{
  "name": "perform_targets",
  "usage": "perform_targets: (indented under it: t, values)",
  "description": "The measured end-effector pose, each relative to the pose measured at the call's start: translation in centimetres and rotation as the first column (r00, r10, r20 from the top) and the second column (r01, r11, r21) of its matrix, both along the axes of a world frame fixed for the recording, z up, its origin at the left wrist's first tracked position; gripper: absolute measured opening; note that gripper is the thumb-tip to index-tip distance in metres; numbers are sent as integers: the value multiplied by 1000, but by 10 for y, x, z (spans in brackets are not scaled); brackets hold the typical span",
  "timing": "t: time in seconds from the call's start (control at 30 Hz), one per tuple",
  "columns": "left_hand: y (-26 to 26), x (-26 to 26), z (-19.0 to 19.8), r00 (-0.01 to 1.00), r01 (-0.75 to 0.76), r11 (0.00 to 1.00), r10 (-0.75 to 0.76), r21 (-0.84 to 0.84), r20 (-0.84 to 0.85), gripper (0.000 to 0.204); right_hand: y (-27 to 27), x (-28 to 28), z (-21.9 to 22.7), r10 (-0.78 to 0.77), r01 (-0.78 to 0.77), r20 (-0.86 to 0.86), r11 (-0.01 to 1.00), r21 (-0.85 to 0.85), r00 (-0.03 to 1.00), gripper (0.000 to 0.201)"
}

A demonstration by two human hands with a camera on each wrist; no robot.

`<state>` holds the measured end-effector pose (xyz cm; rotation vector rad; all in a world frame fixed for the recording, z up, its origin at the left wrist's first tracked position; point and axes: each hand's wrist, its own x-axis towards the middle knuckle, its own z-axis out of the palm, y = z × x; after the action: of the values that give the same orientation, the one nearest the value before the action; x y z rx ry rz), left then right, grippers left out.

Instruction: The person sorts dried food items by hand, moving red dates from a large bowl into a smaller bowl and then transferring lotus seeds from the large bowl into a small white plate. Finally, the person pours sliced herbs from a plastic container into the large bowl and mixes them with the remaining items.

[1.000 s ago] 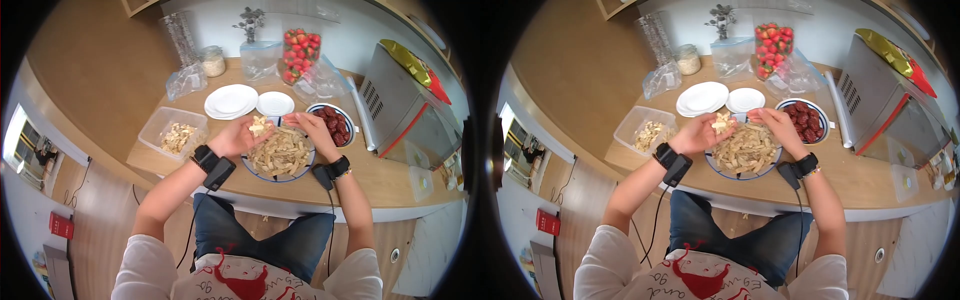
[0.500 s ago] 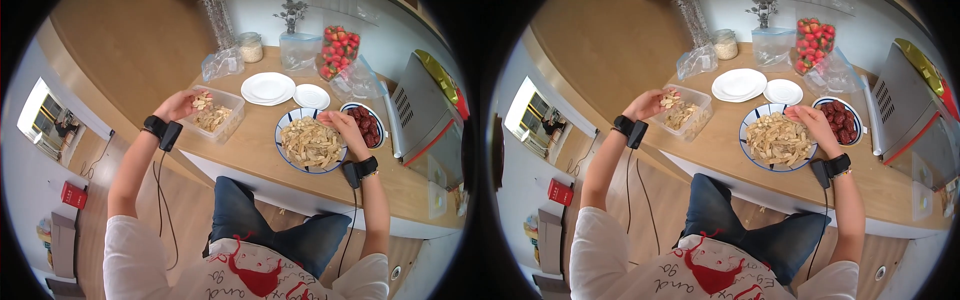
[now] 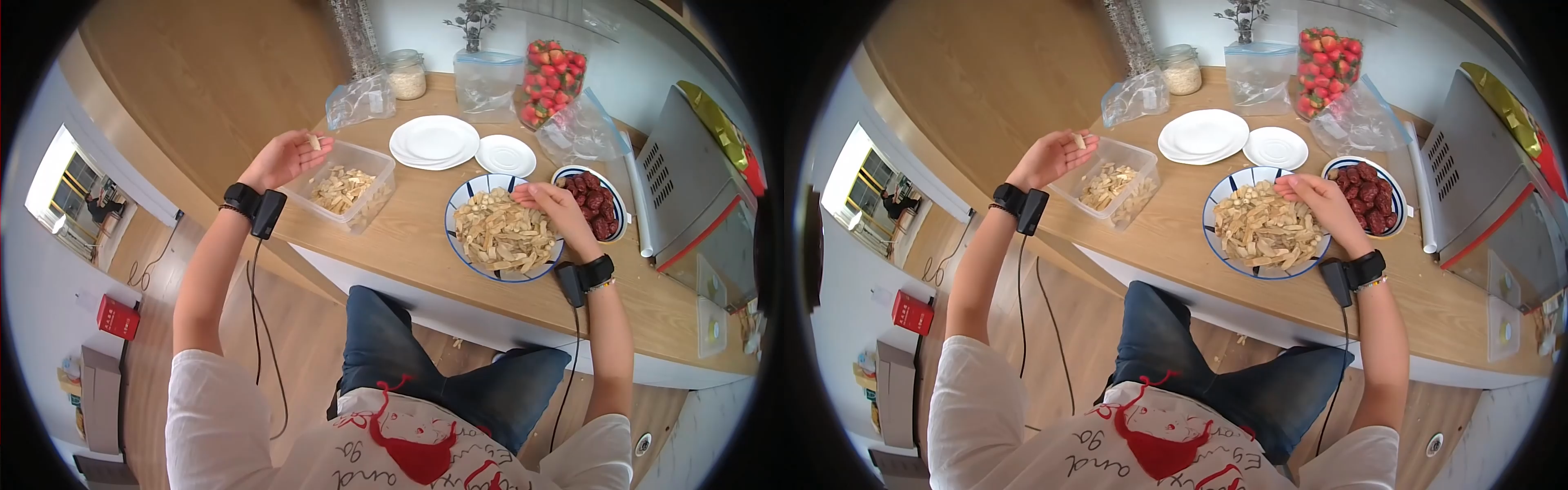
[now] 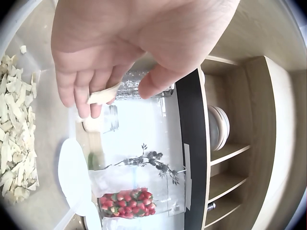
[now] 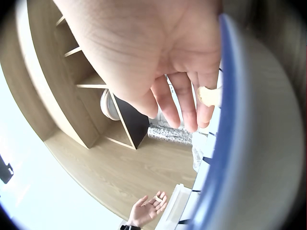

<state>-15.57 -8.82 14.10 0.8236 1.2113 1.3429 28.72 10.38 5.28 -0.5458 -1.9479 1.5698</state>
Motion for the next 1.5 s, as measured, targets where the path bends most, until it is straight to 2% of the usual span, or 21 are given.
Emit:
perform_targets:
  t: [0.07, 0.17, 0.27, 0.37, 0.43, 0.47, 0.5, 0.57, 0.67, 0.77, 0.87, 0.9, 1.0, 1.07, 1.1, 1.17, 1.23, 1.3, 1.4, 1.43, 1.5]
  values:
    - [4, -1, 3, 998, 62, 998, -63, -29, -15, 41, 0, 1, 1, 5, -5, 1, 1000, -9, 1000, 34]
    - [6, 17, 10, 968, -85, 993, 62, -85, -241, 43, -1, 2, 3, -2, 2, -3, 1000, 8, 1000, 32]
    - [16, 33, 11, 959, -14, 1000, 16, 8, -283, 43, 3, 5, 1, -69, 53, 60, 971, 235, 996, 28]
    - [36, 72, 13, 956, 85, 995, -96, -53, -278, 41, 1, 8, 2, -140, 97, 79, 909, 405, 987, 28]
    - [47, 108, 14, 898, 223, 972, -235, -75, -373, 38, -2, 6, 4, -132, 65, 93, 855, 514, 987, 32]
    - [54, 126, 13, 857, 288, 953, -300, -93, -418, 37, -4, 6, 3, -119, 26, 134, 834, 550, 984, 32]
    - [64, 141, 8, 766, 349, 934, -331, -77, -551, 37, -8, 6, 1, -109, -14, 175, 813, 582, 979, 32]
    - [86, 169, -7, 528, 470, 880, -344, -70, -776, 37, -7, 6, -6, -81, -95, 247, 775, 624, 966, 34]
    - [114, 206, -32, 438, 602, 788, -460, -129, -772, 44, -6, 7, -1, -15, -182, 314, 788, 588, 949, 37]
    - [122, 241, -42, 160, 586, 773, -405, -244, -900, 49, -2, 10, 1, -43, -156, 291, 764, 625, 956, 29]
    - [131, 252, -61, 77, 628, 767, -232, -134, -970, 49, -4, 7, 1, -72, -72, 232, 827, 558, 970, 23]
    - [132, 255, -58, 36, 577, 794, -257, -190, -966, 44, -5, 7, 1, -85, -33, 203, 855, 518, 976, 21]
    - [131, 258, -45, 401, 546, 809, -483, -220, -778, 37, -3, 7, 4, -104, 52, 154, 950, 307, 983, 19]
    - [137, 252, -55, 630, 546, 829, -503, -123, -591, 35, -5, 9, 12, -134, 110, 83, 963, 246, 987, 20]
    - [141, 250, -60, 722, 536, 841, -503, -75, -475, 35, -6, 10, 17, -165, 141, 87, 961, 238, 982, 20]
    - [143, 250, -65, 895, 441, 895, -444, -67, -50, 38, -3, 11, 16, -189, 173, 49, 957, 231, 981, 20]
    - [142, 255, -65, 887, 373, 920, -315, -122, 338, 42, 4, 10, 6, -172, 176, -35, 956, 236, 984, 20]
    - [143, 262, -65, 764, 355, 911, -153, -210, 626, 46, 0, 11, 12, -114, 126, -73, 973, 191, 991, 20]
    - [139, 278, -69, 673, 361, 920, -147, -149, 725, 47, -6, 9, 12, -15, 23, -72, 994, 109, 997, 21]
    - [137, 283, -71, 677, 351, 928, -162, -121, 718, 47, -7, 8, 12, 20, -15, -65, 997, 77, 998, 22]
    - [130, 293, -66, 686, 333, 940, -189, -72, 702, 46, -5, 7, 12, 36, -38, 13, 973, 226, 999, 24]
